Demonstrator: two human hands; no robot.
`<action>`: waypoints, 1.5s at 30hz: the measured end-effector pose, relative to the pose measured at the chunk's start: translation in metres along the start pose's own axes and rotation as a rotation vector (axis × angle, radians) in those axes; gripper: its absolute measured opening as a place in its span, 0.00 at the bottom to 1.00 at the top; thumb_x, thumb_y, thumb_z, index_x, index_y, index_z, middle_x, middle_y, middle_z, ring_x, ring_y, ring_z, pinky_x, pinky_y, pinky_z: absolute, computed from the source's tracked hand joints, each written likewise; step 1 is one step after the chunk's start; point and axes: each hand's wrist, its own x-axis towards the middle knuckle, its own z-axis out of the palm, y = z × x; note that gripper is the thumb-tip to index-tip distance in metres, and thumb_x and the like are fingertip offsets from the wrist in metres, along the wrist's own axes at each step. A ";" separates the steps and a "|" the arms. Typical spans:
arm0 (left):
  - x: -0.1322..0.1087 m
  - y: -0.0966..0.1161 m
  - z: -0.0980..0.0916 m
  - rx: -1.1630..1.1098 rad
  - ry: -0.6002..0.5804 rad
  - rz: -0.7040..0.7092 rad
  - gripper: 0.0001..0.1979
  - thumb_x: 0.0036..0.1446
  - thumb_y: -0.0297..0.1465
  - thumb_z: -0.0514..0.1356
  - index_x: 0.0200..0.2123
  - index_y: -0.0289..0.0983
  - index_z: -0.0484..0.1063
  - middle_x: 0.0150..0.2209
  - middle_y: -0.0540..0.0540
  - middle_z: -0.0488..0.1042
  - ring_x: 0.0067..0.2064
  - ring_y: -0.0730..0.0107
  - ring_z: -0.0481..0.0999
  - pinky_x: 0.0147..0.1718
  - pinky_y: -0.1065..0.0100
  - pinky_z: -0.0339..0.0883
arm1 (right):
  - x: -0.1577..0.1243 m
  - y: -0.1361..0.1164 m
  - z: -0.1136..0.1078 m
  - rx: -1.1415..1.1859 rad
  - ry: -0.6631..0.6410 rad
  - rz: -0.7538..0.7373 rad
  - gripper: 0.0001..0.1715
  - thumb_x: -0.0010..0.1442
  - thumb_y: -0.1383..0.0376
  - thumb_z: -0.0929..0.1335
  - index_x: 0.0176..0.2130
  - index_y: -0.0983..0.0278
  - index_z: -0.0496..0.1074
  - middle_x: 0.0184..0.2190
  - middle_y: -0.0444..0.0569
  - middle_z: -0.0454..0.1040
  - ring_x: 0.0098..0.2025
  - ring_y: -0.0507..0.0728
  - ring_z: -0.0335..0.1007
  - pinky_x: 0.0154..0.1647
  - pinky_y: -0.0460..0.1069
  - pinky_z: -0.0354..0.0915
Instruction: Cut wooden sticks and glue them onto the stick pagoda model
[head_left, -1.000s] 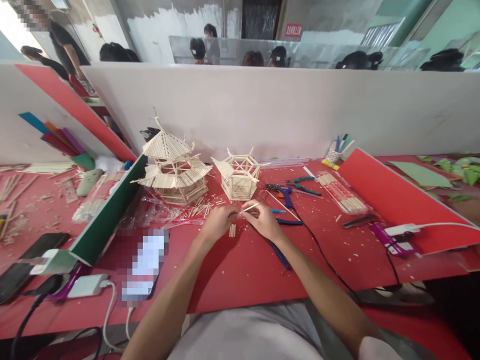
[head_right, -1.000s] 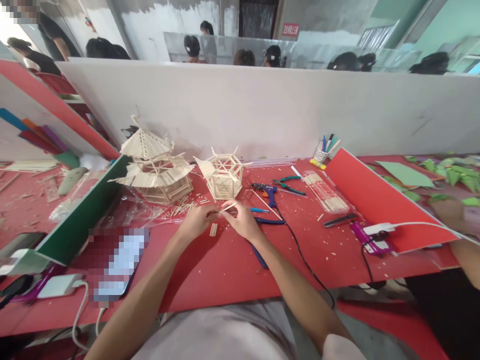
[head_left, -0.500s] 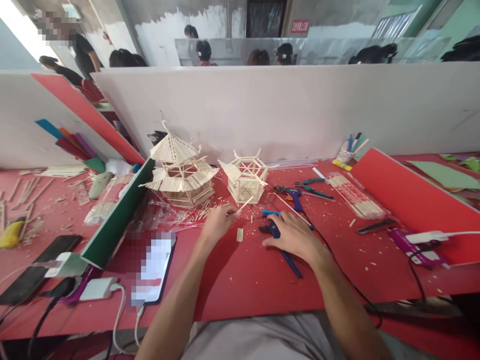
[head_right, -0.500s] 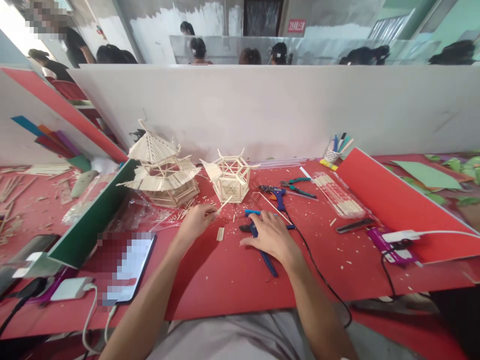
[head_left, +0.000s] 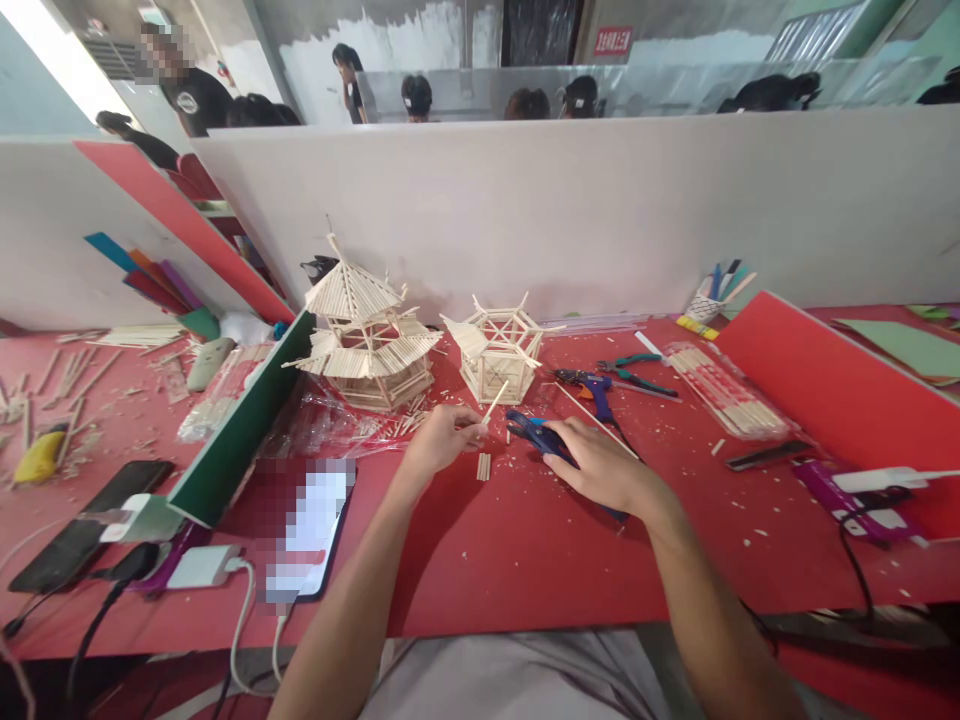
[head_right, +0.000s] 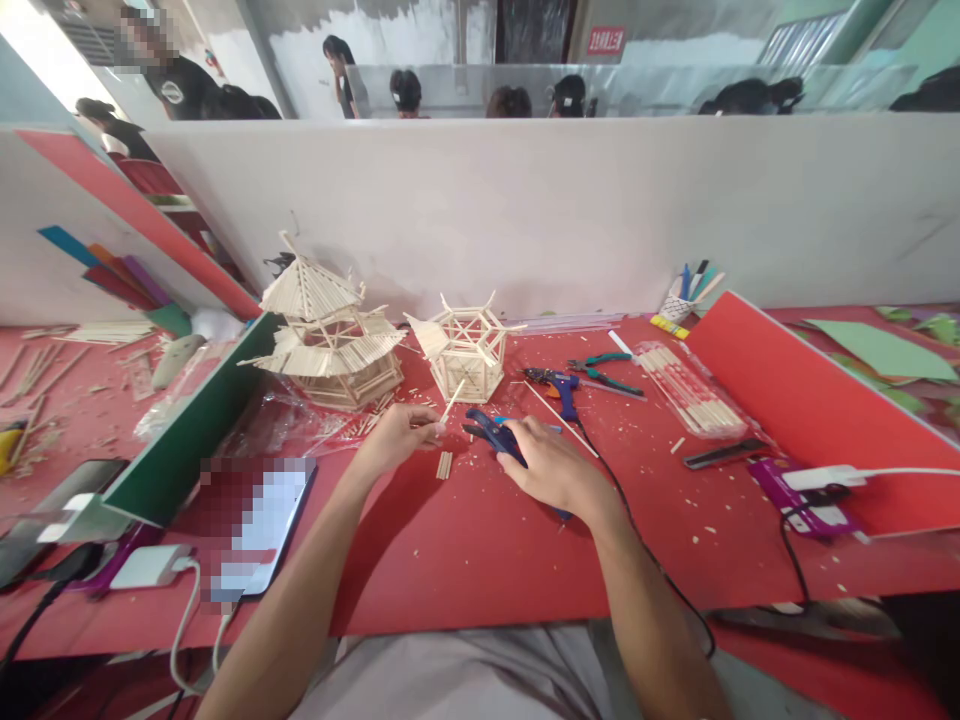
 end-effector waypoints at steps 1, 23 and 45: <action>-0.001 0.002 0.001 -0.026 -0.015 -0.007 0.07 0.52 0.32 0.65 0.27 0.34 0.75 0.25 0.48 0.77 0.29 0.67 0.79 0.31 0.68 0.76 | 0.003 -0.001 0.001 0.040 0.007 -0.008 0.19 0.68 0.58 0.62 0.55 0.59 0.67 0.48 0.55 0.74 0.49 0.65 0.74 0.47 0.54 0.65; 0.002 0.006 -0.004 -0.080 -0.070 -0.187 0.07 0.54 0.28 0.67 0.25 0.33 0.75 0.22 0.50 0.75 0.27 0.71 0.78 0.30 0.70 0.75 | 0.036 -0.005 0.011 0.438 -0.025 -0.141 0.20 0.67 0.56 0.64 0.51 0.59 0.78 0.50 0.50 0.80 0.51 0.64 0.76 0.50 0.55 0.69; 0.006 0.001 -0.009 -0.113 -0.104 -0.237 0.07 0.54 0.27 0.69 0.26 0.33 0.76 0.23 0.48 0.77 0.28 0.71 0.79 0.34 0.68 0.77 | 0.036 -0.007 0.013 0.457 -0.057 -0.126 0.21 0.68 0.55 0.63 0.51 0.58 0.79 0.48 0.48 0.81 0.48 0.62 0.77 0.46 0.50 0.68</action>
